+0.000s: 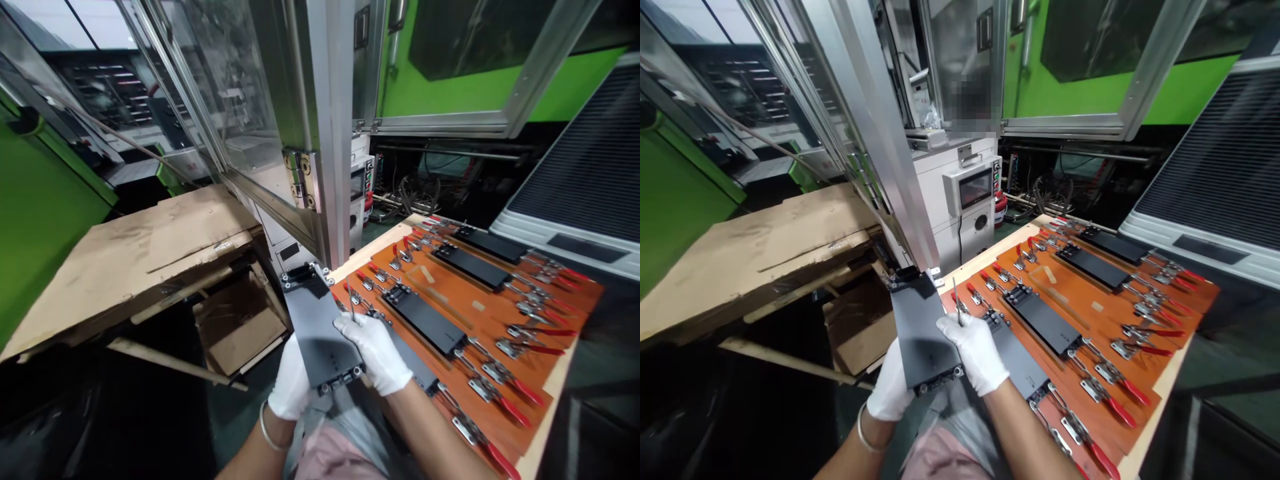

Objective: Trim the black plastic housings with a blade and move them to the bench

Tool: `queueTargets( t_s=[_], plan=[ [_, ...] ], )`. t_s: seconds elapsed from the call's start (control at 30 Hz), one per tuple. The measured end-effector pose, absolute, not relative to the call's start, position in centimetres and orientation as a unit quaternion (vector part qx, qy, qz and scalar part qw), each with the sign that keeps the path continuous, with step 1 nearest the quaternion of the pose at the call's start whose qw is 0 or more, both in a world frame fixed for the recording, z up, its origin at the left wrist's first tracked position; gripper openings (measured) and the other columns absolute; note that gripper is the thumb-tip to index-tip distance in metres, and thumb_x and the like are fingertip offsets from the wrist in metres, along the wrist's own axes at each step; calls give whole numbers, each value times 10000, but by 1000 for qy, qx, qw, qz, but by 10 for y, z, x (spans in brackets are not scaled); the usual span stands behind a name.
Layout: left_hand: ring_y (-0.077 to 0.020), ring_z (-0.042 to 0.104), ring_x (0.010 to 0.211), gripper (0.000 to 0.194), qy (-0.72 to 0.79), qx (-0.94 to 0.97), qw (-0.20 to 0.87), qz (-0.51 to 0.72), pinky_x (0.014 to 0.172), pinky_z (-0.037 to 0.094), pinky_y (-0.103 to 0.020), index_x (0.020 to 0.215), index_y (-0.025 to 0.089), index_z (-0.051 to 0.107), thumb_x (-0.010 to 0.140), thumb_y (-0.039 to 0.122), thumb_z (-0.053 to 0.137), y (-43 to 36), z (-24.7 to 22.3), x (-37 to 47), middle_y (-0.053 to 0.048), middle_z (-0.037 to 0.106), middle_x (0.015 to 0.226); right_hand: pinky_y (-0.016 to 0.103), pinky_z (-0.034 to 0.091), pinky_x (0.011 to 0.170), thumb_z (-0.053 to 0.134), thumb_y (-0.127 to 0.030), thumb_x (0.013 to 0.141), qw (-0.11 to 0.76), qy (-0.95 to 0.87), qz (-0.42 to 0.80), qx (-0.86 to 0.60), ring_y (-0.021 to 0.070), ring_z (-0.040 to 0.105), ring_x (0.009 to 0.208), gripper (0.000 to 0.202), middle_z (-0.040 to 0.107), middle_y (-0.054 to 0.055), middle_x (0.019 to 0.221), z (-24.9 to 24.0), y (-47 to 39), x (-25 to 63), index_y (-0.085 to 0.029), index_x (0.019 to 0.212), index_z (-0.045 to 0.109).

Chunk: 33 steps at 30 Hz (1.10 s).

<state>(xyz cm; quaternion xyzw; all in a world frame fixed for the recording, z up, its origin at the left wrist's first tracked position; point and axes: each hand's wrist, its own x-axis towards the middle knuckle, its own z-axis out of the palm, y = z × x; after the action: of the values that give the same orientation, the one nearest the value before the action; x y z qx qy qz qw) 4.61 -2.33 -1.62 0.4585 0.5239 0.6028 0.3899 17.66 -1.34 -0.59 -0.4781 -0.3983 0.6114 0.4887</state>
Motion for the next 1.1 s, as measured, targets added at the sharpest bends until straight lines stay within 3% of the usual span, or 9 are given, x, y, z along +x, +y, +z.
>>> queueTargets(
  t_s=[0.1, 0.17, 0.33, 0.4, 0.53, 0.63, 0.9, 1.1],
  plan=[
    [-189, 567, 503, 234, 475, 416, 587, 507, 377, 447, -283, 702, 195, 662, 766, 414, 614, -41, -13, 57, -66, 605, 571, 266, 454, 618, 604, -432, 780, 489, -420, 586, -491, 165, 572, 656, 269, 619, 22, 711, -8, -9, 180, -164, 788, 585],
    [-186, 548, 481, 217, 466, 420, 609, 486, 361, 425, -283, 719, 201, 664, 762, 405, 605, -44, -10, 56, -68, 607, 581, 271, 462, 646, 568, -450, 820, 472, -461, 565, -496, 171, 582, 682, 286, 629, 30, 737, -7, -7, 183, -166, 791, 581],
    [-212, 578, 570, 222, 491, 533, 469, 504, 557, 519, -335, 572, 214, 622, 748, 347, 598, -29, -2, 28, -64, 580, 532, 268, 453, 667, 365, -426, 942, 461, -562, 429, -536, 179, 582, 737, 331, 626, 48, 792, 7, -25, 194, -176, 869, 570],
    [-218, 609, 636, 183, 505, 615, 366, 482, 651, 529, -338, 565, 199, 640, 732, 269, 611, -23, 1, 16, -73, 618, 569, 264, 445, 648, 307, -378, 961, 422, -617, 393, -535, 176, 587, 705, 339, 626, 47, 767, 11, -41, 196, -189, 863, 571],
    [-163, 578, 548, 216, 508, 713, 161, 454, 591, 512, -278, 594, 164, 636, 781, 177, 529, -18, 5, 2, -64, 647, 594, 274, 434, 618, 285, -311, 949, 307, -643, 383, -589, 190, 608, 653, 348, 633, 47, 697, 10, -63, 188, -185, 890, 604],
    [-150, 555, 513, 271, 506, 719, 126, 459, 573, 510, -262, 564, 164, 604, 815, 164, 500, -18, 6, 2, -46, 620, 549, 281, 448, 671, 262, -264, 933, 297, -640, 353, -615, 207, 642, 734, 377, 665, 70, 747, 6, -61, 180, -167, 968, 624],
    [-192, 666, 801, 209, 479, 737, 133, 458, 779, 535, -305, 848, 144, 692, 865, 153, 485, -15, -14, -7, -98, 716, 856, 259, 490, 667, 280, -262, 939, 377, -655, 315, -573, 198, 670, 754, 378, 701, 86, 800, 6, -57, 173, -169, 966, 645],
    [-171, 668, 766, 241, 484, 742, 100, 454, 738, 540, -270, 811, 132, 688, 867, 119, 454, -14, -8, -2, -96, 713, 816, 237, 478, 622, 308, -196, 912, 317, -697, 294, -572, 180, 658, 681, 344, 686, 72, 741, 12, -57, 174, -178, 903, 651]
  ],
)
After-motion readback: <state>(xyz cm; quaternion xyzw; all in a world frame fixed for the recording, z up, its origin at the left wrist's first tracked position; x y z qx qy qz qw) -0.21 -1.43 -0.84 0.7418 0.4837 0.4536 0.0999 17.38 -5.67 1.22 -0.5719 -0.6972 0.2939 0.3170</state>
